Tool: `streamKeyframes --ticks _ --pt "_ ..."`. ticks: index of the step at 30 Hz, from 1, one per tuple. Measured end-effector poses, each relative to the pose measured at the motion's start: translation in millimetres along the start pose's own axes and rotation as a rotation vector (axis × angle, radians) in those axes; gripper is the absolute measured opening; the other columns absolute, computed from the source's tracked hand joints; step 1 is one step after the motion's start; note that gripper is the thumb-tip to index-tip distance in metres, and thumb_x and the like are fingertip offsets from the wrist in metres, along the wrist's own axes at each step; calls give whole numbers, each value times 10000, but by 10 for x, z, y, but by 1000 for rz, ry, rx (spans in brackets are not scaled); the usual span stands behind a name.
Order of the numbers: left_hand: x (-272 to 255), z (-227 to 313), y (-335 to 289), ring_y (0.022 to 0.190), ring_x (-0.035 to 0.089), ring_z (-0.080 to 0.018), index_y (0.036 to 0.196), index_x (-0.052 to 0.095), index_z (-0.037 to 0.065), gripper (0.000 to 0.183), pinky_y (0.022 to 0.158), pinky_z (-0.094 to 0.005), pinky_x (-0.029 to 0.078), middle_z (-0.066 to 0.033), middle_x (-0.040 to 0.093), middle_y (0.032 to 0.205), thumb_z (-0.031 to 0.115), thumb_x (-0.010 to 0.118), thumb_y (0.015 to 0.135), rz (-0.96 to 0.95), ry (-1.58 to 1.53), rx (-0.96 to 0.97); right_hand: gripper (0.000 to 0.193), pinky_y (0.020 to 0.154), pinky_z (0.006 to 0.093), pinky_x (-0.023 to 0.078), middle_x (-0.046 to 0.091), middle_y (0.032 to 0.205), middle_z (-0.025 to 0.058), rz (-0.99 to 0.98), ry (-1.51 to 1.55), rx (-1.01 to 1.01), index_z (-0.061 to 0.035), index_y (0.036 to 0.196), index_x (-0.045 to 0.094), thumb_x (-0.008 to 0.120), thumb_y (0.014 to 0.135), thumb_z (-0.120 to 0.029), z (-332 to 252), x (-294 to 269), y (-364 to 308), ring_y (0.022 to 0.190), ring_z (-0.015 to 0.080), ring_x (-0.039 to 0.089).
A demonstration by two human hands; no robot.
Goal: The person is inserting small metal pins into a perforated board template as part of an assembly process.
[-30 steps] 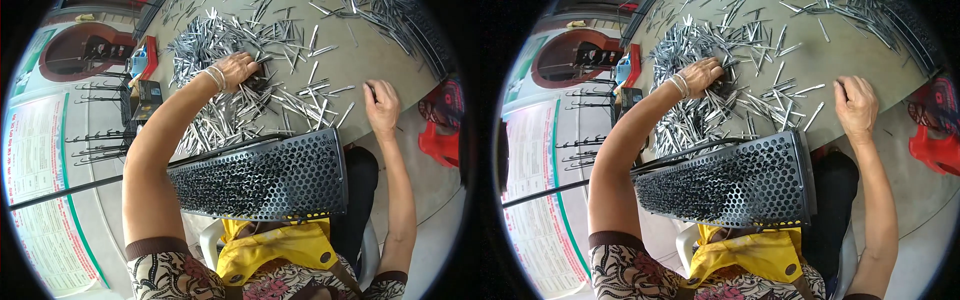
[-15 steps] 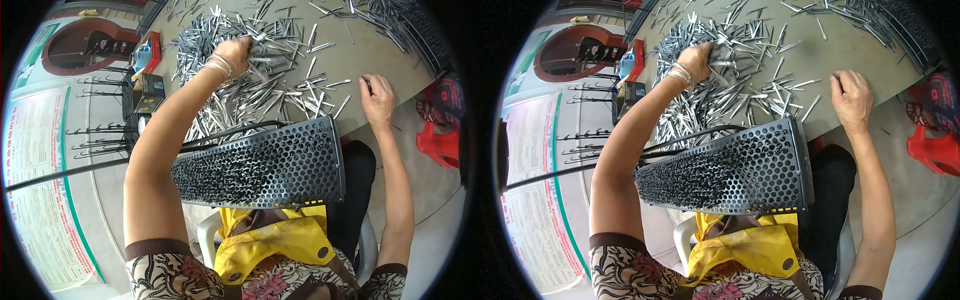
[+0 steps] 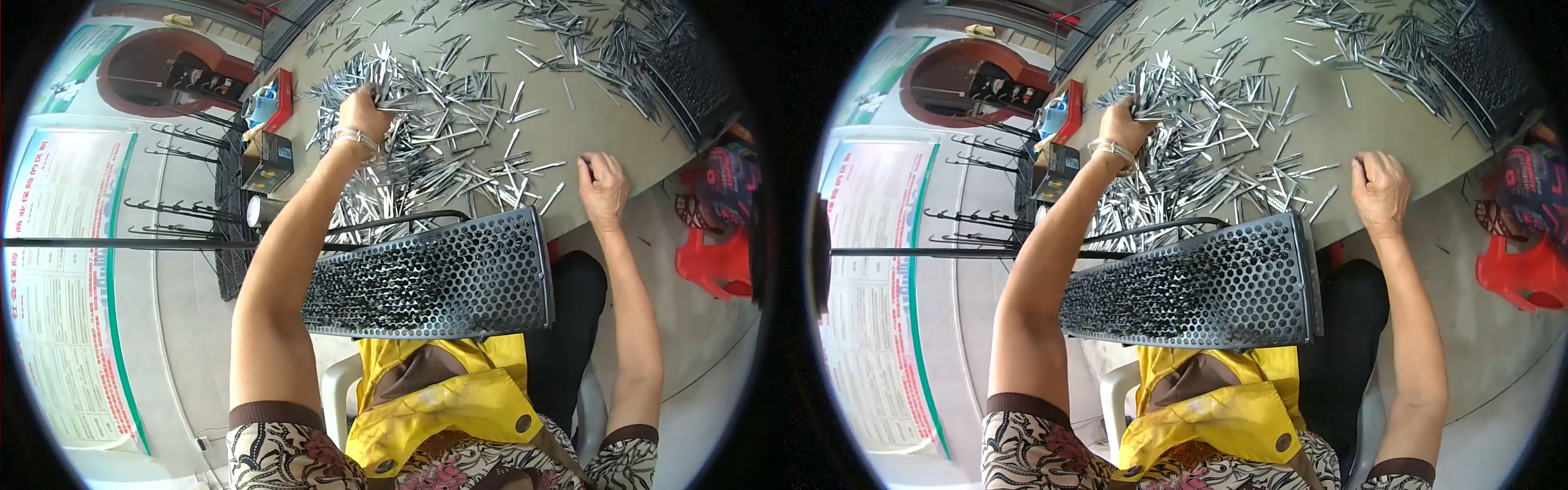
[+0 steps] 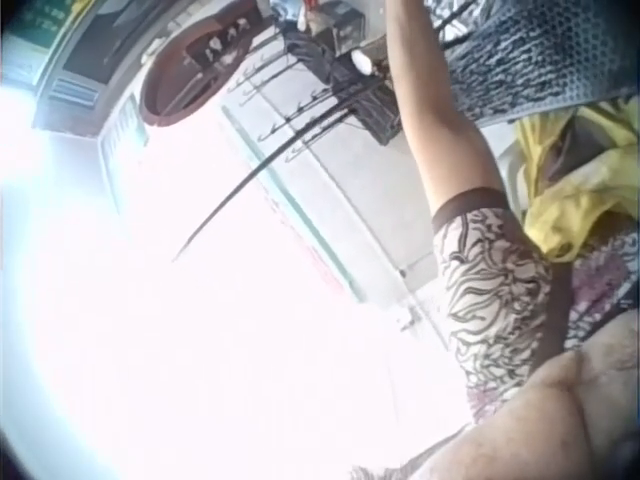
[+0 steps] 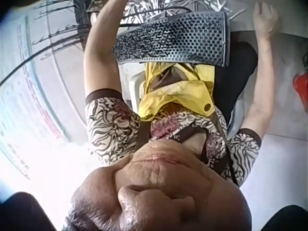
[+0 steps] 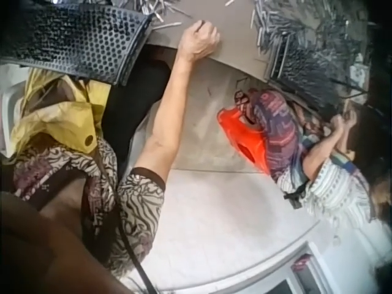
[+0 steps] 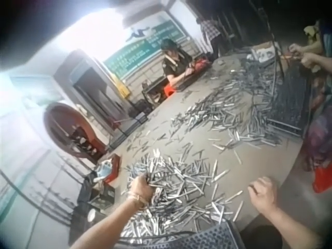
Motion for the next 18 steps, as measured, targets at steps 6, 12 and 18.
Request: streamKeyframes --ticks 6,12,18 --pt "173 -20 -90 788 593 -345 802 602 11 212 717 -382 471 -204 609 789 185 601 680 -260 389 13 60 616 356 426 557 708 105 0 2 -2 -27 742 556 599 729 -67 5 9 10 687 279 535" --pt "-341 -428 128 522 561 -182 715 607 -65 278 503 -303 435 -100 600 634 156 736 606 -62 -152 -303 60 622 357 423 558 714 101 -8 8 -2 -25 745 556 591 735 -73 -76 21 37 703 279 534" --pt "-740 154 -437 423 502 -154 671 564 -15 113 373 -285 394 -89 557 582 50 640 722 -243 -984 -490 66 574 335 428 575 706 76 11 -61 -24 -38 759 568 600 728 -86 -13 -83 -2 647 216 556"
Point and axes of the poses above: each hand's wrist, its own y-axis towards the middle knuckle, its own x-axis out of the palm, z = x × y, the point moved 7 cm from there along y, towards the middle knuckle
